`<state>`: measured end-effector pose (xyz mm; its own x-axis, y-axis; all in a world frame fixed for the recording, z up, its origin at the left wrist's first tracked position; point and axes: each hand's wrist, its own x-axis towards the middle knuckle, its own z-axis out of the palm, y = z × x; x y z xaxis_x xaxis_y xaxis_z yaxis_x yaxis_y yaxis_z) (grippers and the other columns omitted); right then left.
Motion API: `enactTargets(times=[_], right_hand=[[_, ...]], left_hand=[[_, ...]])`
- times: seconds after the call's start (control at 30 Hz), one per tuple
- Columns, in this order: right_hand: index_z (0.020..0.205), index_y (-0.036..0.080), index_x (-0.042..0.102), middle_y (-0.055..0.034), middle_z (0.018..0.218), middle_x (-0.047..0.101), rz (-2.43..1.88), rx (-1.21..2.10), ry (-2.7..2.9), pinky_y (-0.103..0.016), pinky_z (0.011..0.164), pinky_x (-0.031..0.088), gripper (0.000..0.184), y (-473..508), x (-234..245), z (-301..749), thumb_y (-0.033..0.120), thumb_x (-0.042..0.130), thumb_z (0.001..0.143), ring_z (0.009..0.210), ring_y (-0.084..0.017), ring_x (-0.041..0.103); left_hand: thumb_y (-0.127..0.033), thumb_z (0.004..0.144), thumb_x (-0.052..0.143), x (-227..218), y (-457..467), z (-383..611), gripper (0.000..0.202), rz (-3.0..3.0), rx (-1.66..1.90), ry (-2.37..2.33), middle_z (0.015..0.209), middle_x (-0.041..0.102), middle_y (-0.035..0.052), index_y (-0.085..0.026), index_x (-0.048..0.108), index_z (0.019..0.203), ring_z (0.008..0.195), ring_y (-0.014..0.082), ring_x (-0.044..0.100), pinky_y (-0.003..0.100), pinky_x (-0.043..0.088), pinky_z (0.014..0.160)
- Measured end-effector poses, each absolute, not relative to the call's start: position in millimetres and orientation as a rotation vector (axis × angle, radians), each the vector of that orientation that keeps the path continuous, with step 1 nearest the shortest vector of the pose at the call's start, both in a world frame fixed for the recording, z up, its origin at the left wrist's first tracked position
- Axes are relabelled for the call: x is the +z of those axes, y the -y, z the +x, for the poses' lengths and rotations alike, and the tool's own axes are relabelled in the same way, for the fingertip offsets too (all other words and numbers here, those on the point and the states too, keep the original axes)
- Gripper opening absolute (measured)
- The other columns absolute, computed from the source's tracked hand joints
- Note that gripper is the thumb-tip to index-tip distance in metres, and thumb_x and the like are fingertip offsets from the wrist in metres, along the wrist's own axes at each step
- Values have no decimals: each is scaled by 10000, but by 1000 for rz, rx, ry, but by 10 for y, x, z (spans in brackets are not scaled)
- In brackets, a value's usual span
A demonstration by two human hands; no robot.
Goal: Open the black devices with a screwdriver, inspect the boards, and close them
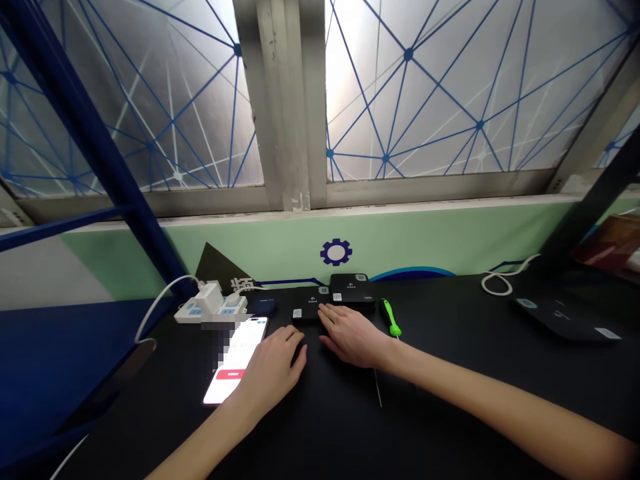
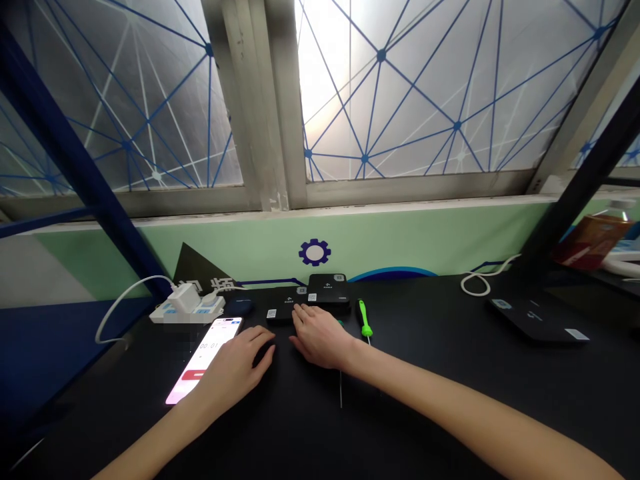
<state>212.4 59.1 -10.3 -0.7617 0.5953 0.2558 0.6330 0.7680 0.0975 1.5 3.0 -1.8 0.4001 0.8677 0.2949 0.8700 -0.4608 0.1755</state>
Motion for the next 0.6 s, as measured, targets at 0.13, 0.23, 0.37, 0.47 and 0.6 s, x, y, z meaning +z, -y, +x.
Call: enactTargets(times=[0.13,0.23,0.37,0.47,0.6], right_hand=[[1384,-46,531,-283,1431,546,-908,-215,2741,-462,1101,463,509,-589,-54,2172,294,441,1016,1342,-363,528],[1391,47,550,-199,1406,597,-836,-161,2673,-433,1117,456,450,-610,43,2284,260,420,1017,1309,-304,562],[1423,98,529,-180,1440,566,-977,-179,2497,-478,1138,417,493,-777,160,2511,303,500,976,1351,-323,501],[1487,63,444,-232,1495,488,-1175,-158,2494,-534,1149,367,714,-983,173,2680,462,597,916,1397,-387,431],[1543,92,370,-251,1561,391,-1361,-18,2537,-583,1134,347,982,-1236,128,2813,723,596,825,1424,-449,372]], left_hand=[[-216,997,434,-17,-30,18,302,-2649,-497,1639,1087,711,101,-169,718,1090,966,268,684,388,541,834],[-216,996,432,-23,-29,11,311,-2676,-469,1649,1125,714,104,-172,724,1095,985,273,689,387,547,841],[-228,991,446,-45,-27,3,306,-2719,-446,1631,1186,704,105,-183,724,1112,1045,281,682,376,553,852],[-239,994,447,-53,-26,-1,311,-2739,-413,1623,1209,698,108,-180,721,1129,1073,287,675,381,560,857],[-242,998,444,-40,-21,-5,322,-2746,-393,1609,1220,694,110,-164,717,1150,1086,287,671,387,564,872]])
